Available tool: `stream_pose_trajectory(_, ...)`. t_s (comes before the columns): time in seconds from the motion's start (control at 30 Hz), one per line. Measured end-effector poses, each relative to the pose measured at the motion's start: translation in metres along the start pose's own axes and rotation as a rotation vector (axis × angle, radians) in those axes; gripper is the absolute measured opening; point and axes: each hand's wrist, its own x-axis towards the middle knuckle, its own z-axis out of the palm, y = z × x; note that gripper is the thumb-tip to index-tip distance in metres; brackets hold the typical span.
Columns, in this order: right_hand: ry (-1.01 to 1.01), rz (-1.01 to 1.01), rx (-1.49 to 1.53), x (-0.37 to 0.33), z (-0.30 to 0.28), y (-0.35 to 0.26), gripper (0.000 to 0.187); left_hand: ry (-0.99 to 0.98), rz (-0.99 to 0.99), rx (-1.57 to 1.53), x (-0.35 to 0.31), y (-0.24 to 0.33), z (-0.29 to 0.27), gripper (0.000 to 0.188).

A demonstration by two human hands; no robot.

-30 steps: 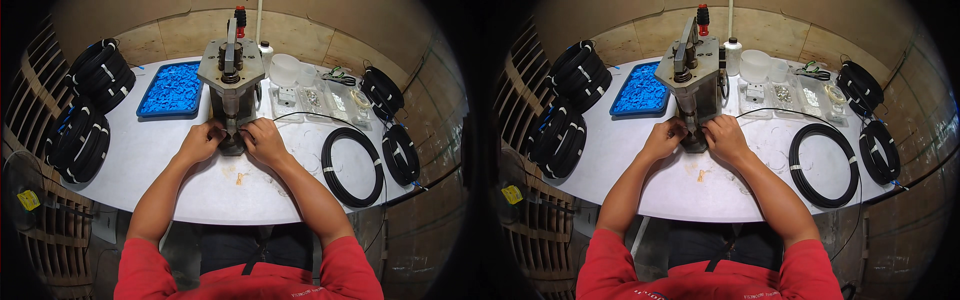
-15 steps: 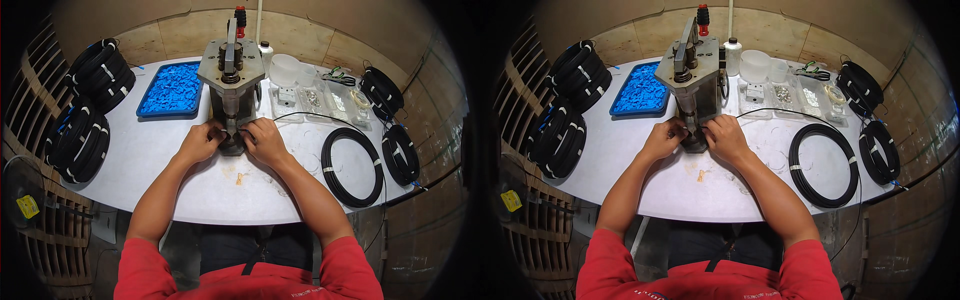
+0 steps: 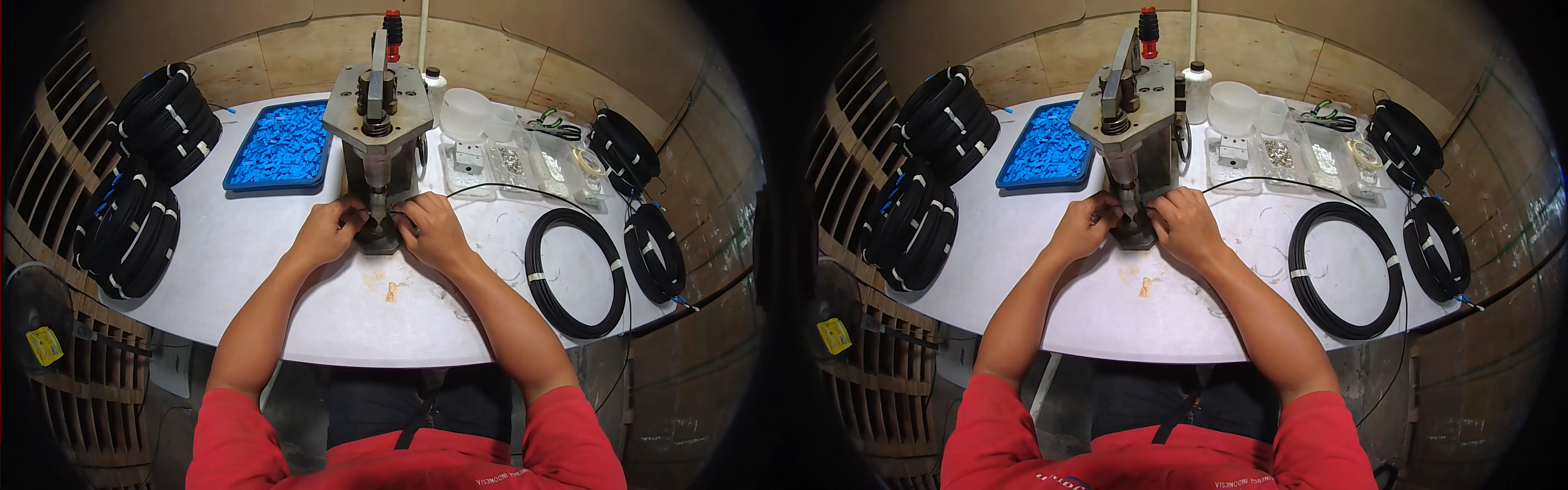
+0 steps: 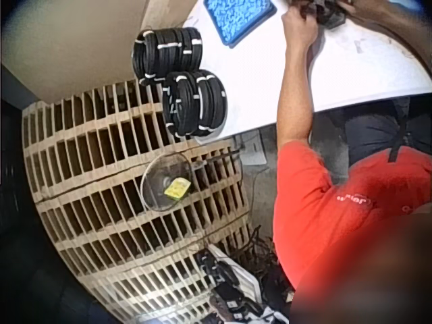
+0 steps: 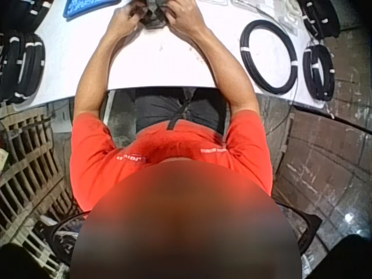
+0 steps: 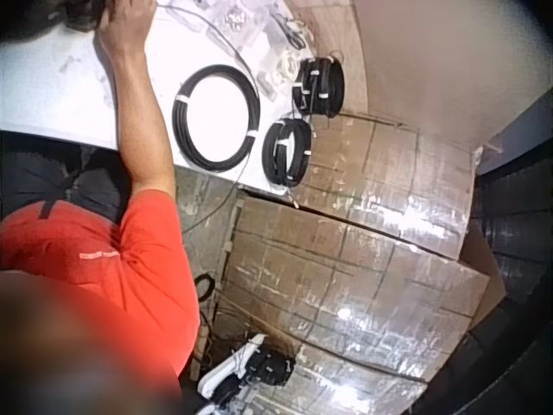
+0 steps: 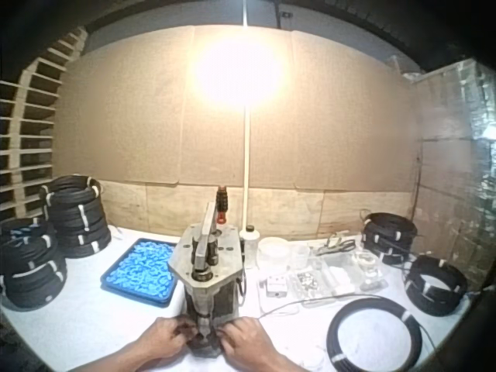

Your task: Assembling a cable harness by attaching connectors and crimping components using a bench-top machine.

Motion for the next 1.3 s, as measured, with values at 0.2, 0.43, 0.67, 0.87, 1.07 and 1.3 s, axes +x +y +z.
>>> stream_pose_trajectory(0.2,-0.004,0.002,0.009,0.0,0.0004,0.0006,0.013,-0.005,0.005,0.013,0.0002,0.001,-0.0012,0.018)
stream_pose_trajectory(0.43,-0.006,0.005,0.009,0.0003,0.001,-0.0002,0.012,0.03,0.041,0.054,-0.0001,-0.0008,-0.0006,0.016)
stream_pose_trajectory(0.67,-0.008,0.002,0.003,-0.0004,0.0007,0.0003,0.012,0.049,0.052,0.053,-0.0004,0.0009,-0.0008,0.017)
stream_pose_trajectory(0.87,-0.016,0.008,0.004,-0.0007,0.0004,0.0006,0.012,0.063,0.085,0.071,-0.0001,0.001,-0.0008,0.017)
stream_pose_trajectory(1.07,-0.007,0.007,0.0,-0.0005,0.0012,-0.0001,0.012,0.069,0.079,0.081,-0.0005,0.0004,-0.0009,0.017)
stream_pose_trajectory(1.3,-0.009,0.01,0.005,-0.0007,0.0012,0.0001,0.012,0.062,0.045,0.026,-0.0007,0.0002,-0.0011,0.018)
